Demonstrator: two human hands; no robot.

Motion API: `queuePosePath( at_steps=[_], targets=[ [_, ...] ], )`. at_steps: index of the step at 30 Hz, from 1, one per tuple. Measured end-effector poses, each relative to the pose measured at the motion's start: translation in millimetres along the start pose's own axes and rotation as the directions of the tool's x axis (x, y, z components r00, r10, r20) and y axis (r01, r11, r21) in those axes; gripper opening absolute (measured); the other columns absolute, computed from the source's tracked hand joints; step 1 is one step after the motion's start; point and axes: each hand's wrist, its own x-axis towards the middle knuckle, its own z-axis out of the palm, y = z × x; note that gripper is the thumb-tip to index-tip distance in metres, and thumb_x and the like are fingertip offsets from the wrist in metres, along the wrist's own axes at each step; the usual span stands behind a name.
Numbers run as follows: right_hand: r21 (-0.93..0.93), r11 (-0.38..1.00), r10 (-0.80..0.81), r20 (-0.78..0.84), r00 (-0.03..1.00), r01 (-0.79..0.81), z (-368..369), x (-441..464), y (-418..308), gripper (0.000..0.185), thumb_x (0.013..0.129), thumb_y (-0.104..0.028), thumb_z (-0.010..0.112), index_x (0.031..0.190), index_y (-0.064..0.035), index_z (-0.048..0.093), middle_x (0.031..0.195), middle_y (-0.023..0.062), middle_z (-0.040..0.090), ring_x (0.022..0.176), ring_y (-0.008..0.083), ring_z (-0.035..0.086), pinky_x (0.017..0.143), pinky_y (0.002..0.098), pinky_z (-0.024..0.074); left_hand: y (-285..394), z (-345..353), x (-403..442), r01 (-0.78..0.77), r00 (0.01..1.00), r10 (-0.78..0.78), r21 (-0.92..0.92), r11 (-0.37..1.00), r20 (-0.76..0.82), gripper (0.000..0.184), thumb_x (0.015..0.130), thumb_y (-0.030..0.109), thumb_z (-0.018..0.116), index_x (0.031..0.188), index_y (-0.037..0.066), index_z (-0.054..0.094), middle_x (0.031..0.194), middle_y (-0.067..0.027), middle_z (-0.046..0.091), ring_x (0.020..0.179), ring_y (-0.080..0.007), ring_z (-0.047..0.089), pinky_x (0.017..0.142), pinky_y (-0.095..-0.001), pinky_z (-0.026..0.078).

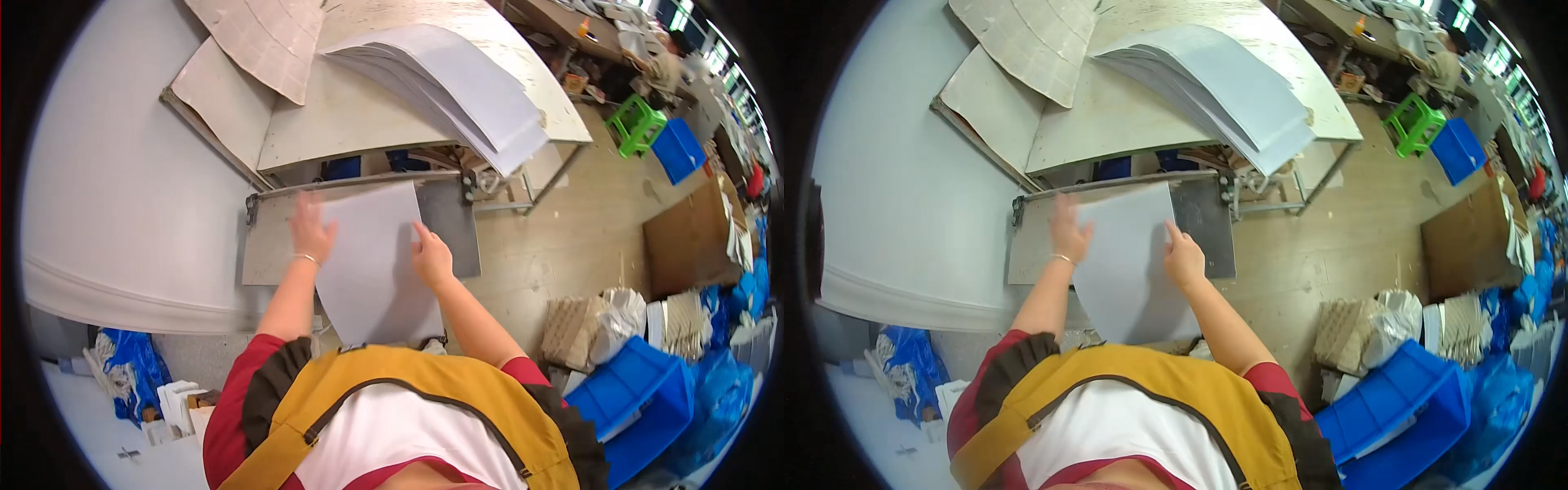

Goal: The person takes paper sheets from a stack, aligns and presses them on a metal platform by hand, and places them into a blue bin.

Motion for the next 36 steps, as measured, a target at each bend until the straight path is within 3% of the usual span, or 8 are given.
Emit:
queuePosePath(
  at_steps=[2, 3, 7, 10, 19, 22, 26, 36],
  targets=[
    [-0.329, 0.943, -0.049, 0.030, 0.998, 0.056, 11, -25, 1, 0.043, 0.075, -0.020, 0.070, 0.116, -0.0195, 0.060, 0.102, 0.0097, 0.059, 0.093, 0.0321, 0.059, 0.063, 0.0352, 0.0516, 33, -20, -52, 0.010, 0.909, -0.082, 0.175, 0.984, 0.409, 0.069, 0.088, 0.047, 0.052, 0.147, 0.019, 0.030, 0.154, -0.0135, 0.020, 0.141, -0.0364, 0.019, 0.111, -0.0550, 0.017],
    [-0.547, 0.837, 0.066, 0.122, 0.990, 0.011, -95, -10, 72, 0.043, 0.075, -0.020, 0.070, 0.116, -0.0195, 0.060, 0.102, 0.0097, 0.059, 0.093, 0.0321, 0.059, 0.063, 0.0352, 0.0516, 149, 75, -61, 0.150, 0.853, -0.110, -0.038, 0.988, 0.510, 0.069, 0.088, 0.047, 0.052, 0.147, 0.019, 0.030, 0.154, -0.0135, 0.020, 0.141, -0.0364, 0.019, 0.111, -0.0550, 0.017],
    [-0.764, 0.623, -0.208, 0.045, 0.977, 0.168, -118, -10, 37, 0.046, 0.073, -0.019, 0.071, 0.117, -0.0175, 0.060, 0.133, 0.0090, 0.049, 0.121, 0.0257, 0.046, 0.099, 0.0499, 0.0374, 154, 86, -52, 0.134, 0.868, -0.037, -0.162, 0.978, 0.495, 0.063, 0.090, 0.047, 0.049, 0.144, 0.017, 0.035, 0.153, -0.0123, 0.024, 0.140, -0.0362, 0.020, 0.112, -0.0537, 0.016],
    [-0.738, 0.618, -0.145, 0.231, 0.962, 0.270, -105, 8, 50, 0.055, 0.077, -0.031, 0.069, 0.127, -0.0149, 0.054, 0.148, 0.0102, 0.033, 0.135, 0.0271, 0.032, 0.109, 0.0550, 0.0203, 150, 96, -48, 0.093, 0.889, 0.025, -0.234, 0.968, 0.457, 0.062, 0.090, 0.046, 0.050, 0.143, 0.016, 0.038, 0.152, -0.0127, 0.025, 0.140, -0.0359, 0.020, 0.112, -0.0529, 0.016],
    [-0.863, 0.461, 0.024, 0.245, 0.969, 0.207, -93, 8, 48, 0.064, 0.087, -0.050, 0.054, 0.140, -0.0169, 0.041, 0.150, 0.0093, 0.031, 0.139, 0.0282, 0.026, 0.111, 0.0538, 0.0184, 163, 104, -54, 0.104, 0.904, 0.053, -0.338, 0.936, 0.425, 0.060, 0.090, 0.042, 0.051, 0.142, 0.015, 0.039, 0.151, -0.0134, 0.028, 0.140, -0.0368, 0.021, 0.113, -0.0508, 0.016],
    [-0.866, 0.489, 0.206, 0.236, 0.950, 0.109, -104, 8, 35, 0.067, 0.087, -0.051, 0.053, 0.143, -0.0177, 0.036, 0.152, 0.0091, 0.027, 0.141, 0.0286, 0.023, 0.112, 0.0532, 0.0150, 175, 112, -46, 0.089, 0.910, 0.071, -0.358, 0.929, 0.409, 0.060, 0.089, 0.043, 0.051, 0.141, 0.015, 0.040, 0.151, -0.0138, 0.028, 0.139, -0.0376, 0.021, 0.113, -0.0503, 0.015],
    [-0.904, 0.415, 0.075, 0.146, 0.986, 0.102, -92, 16, 61, 0.067, 0.089, -0.053, 0.049, 0.145, -0.0192, 0.034, 0.153, 0.0085, 0.025, 0.142, 0.0273, 0.021, 0.113, 0.0514, 0.0126, 171, 112, -43, 0.121, 0.913, 0.037, -0.356, 0.927, 0.405, 0.060, 0.089, 0.043, 0.050, 0.141, 0.015, 0.040, 0.151, -0.0147, 0.027, 0.139, -0.0390, 0.020, 0.114, -0.0499, 0.014],
    [-0.923, 0.364, 0.143, 0.184, 0.972, 0.121, -56, 29, 47, 0.068, 0.090, -0.057, 0.044, 0.146, -0.0214, 0.030, 0.154, 0.0078, 0.022, 0.143, 0.0248, 0.017, 0.114, 0.0499, 0.0109, 146, 112, -50, 0.167, 0.887, 0.004, -0.329, 0.930, 0.462, 0.061, 0.091, 0.043, 0.047, 0.143, 0.013, 0.037, 0.153, -0.0164, 0.022, 0.140, -0.0399, 0.017, 0.114, -0.0505, 0.013]
  ],
)
